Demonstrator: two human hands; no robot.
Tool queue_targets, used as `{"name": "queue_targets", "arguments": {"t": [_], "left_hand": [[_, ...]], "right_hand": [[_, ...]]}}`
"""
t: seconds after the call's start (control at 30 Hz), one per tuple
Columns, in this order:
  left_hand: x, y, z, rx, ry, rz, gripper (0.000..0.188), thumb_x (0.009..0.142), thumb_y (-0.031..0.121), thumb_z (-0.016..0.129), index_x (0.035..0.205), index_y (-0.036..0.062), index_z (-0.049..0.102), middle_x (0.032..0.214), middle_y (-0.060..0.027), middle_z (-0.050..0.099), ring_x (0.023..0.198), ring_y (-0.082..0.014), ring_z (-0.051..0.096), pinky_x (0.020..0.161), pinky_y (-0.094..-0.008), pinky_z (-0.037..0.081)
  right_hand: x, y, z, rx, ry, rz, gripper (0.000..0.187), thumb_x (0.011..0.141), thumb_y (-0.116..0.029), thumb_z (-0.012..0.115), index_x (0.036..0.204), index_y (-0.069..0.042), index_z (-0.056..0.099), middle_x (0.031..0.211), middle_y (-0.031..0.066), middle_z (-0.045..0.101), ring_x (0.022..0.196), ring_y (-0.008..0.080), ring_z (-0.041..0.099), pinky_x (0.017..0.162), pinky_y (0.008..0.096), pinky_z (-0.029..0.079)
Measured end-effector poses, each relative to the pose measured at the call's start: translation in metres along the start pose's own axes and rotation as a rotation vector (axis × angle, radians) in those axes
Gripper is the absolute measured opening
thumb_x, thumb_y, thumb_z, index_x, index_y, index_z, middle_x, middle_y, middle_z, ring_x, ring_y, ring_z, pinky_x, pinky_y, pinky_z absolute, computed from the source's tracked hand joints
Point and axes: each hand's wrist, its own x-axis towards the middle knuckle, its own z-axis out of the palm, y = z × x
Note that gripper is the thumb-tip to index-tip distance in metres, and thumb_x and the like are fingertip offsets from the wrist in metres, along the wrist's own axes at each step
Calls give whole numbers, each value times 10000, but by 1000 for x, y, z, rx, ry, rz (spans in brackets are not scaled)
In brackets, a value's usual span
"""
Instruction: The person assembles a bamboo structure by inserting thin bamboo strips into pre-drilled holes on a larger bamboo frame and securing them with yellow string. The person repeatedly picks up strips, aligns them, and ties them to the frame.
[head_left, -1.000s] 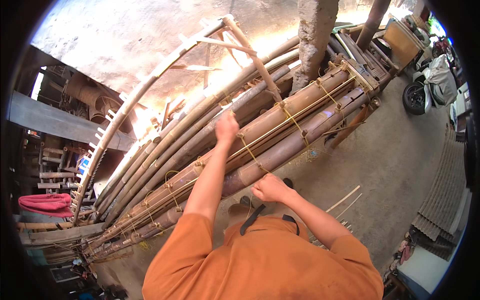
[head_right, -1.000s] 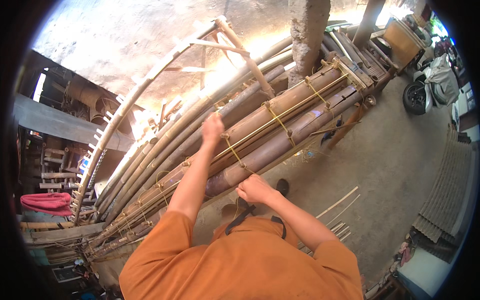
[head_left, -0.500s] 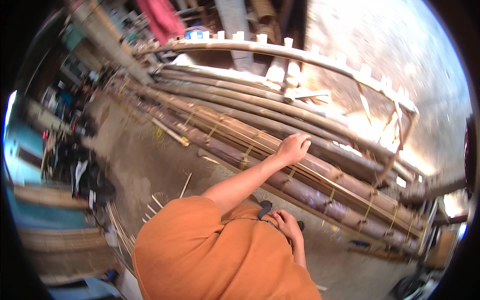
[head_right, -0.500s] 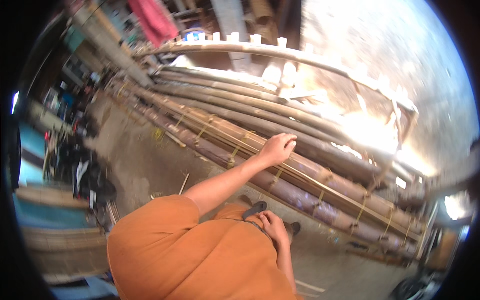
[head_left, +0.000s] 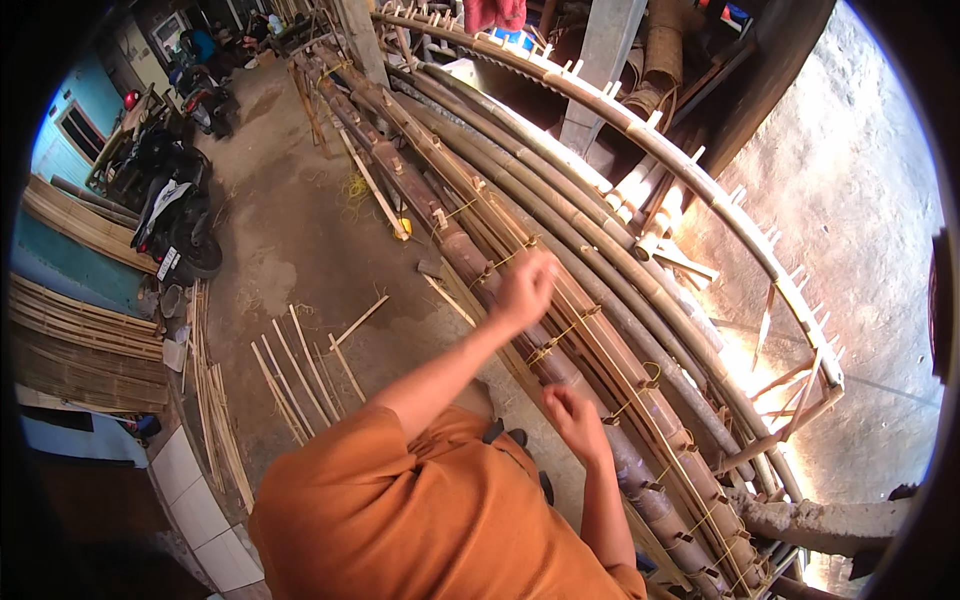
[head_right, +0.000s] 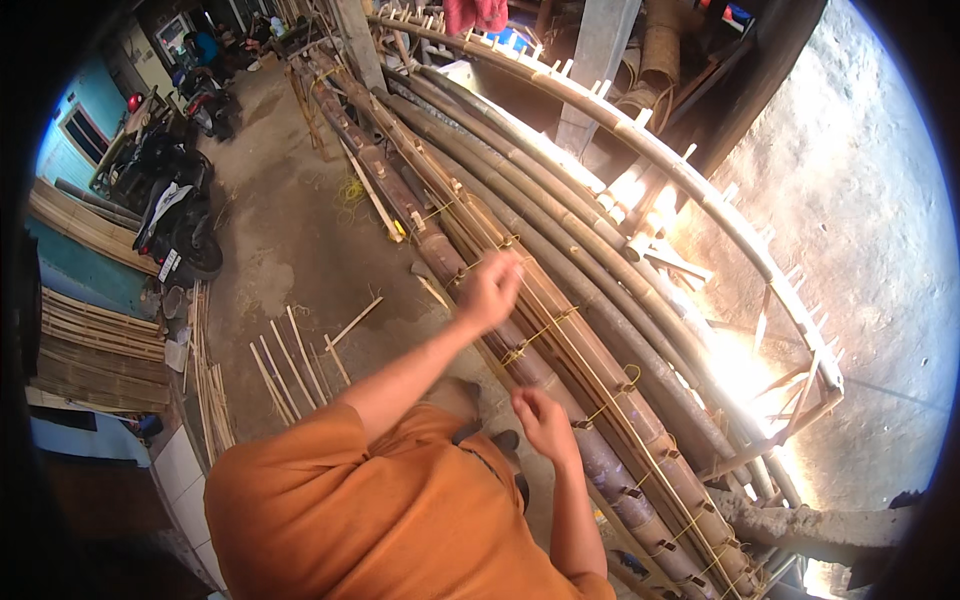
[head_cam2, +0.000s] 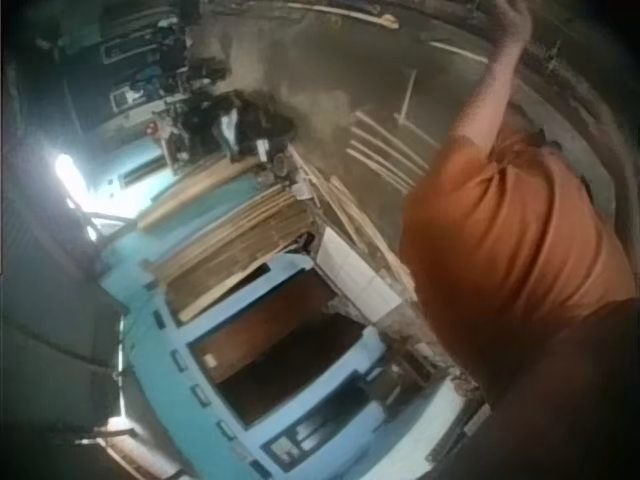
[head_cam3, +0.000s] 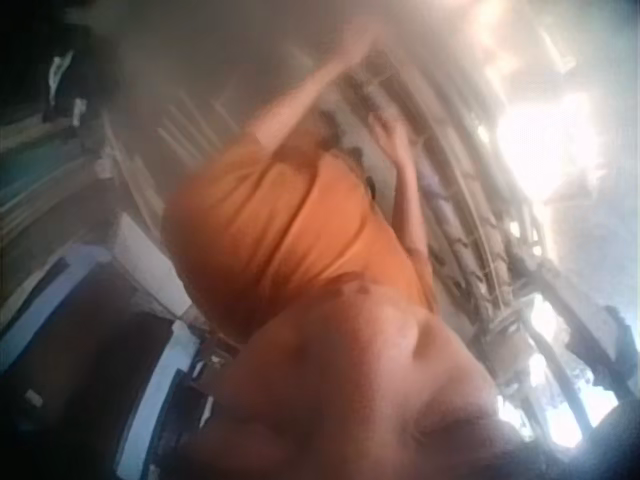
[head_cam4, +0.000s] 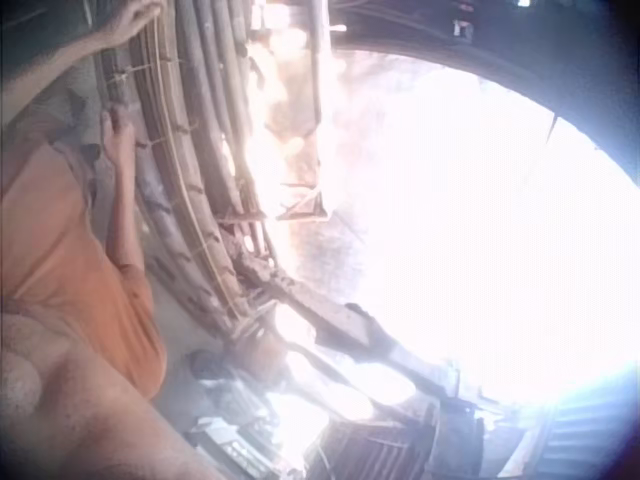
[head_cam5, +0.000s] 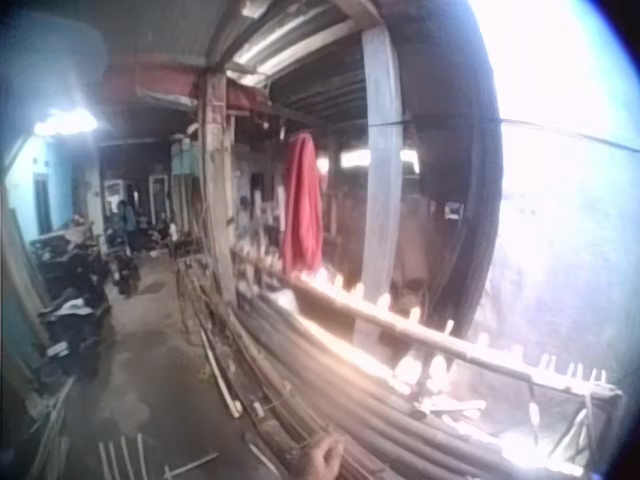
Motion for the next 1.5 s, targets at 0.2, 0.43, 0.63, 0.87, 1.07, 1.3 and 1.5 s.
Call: {"name": "queue_targets", "arguments": {"t": [0.2,0.43,0.63,0.87,1.07,1.3,1.5], "left_hand": [[96,-151,-121,22,286,-410,401,966,249,637,1295,28,577,1142,-145,702,1042,-245,670,926,-352,511],[234,-303,-234,244,109,-595,504,967,358,567,1283,-35,580,1221,-206,667,1157,-343,622,977,-432,481],[308,-399,-245,-213,-196,-921,481,969,399,590,1165,-37,647,1058,-192,717,905,-265,707,712,-372,566],[321,-402,-211,-489,-201,-928,330,963,321,626,1061,10,578,850,-87,648,679,-186,652,574,-302,553],[310,-422,-201,-597,-59,-1030,217,941,214,547,1080,47,538,826,-59,599,600,-152,557,538,-302,475],[318,-424,-179,-1169,347,-1276,141,979,262,546,982,122,533,766,-12,530,664,-167,527,616,-400,472],[325,-389,-158,-413,326,-953,573,1071,428,336,1127,-130,452,1084,-333,601,971,-435,615,787,-487,502]], "right_hand": [[137,-100,53,-44,144,-202,344,975,-160,620,1261,28,589,1095,158,705,996,201,683,869,324,536],[348,-148,137,-441,244,-437,485,903,-123,629,1345,47,524,1268,278,613,1118,436,626,959,452,513],[456,-140,186,-742,218,-221,547,864,-91,620,1361,85,475,1241,305,606,1059,467,631,921,487,521],[488,-147,175,-836,162,-43,310,884,-141,619,1180,-50,621,877,264,692,846,440,674,779,516,535],[498,-147,180,-678,123,-82,241,937,-204,578,1067,-12,643,873,270,684,872,442,671,771,522,521],[514,-158,185,-560,93,75,351,966,-341,587,946,8,621,904,296,673,922,471,653,803,539,506],[520,-156,185,-681,29,-17,378,993,-336,559,908,29,614,840,311,661,860,474,654,767,539,508]]}}
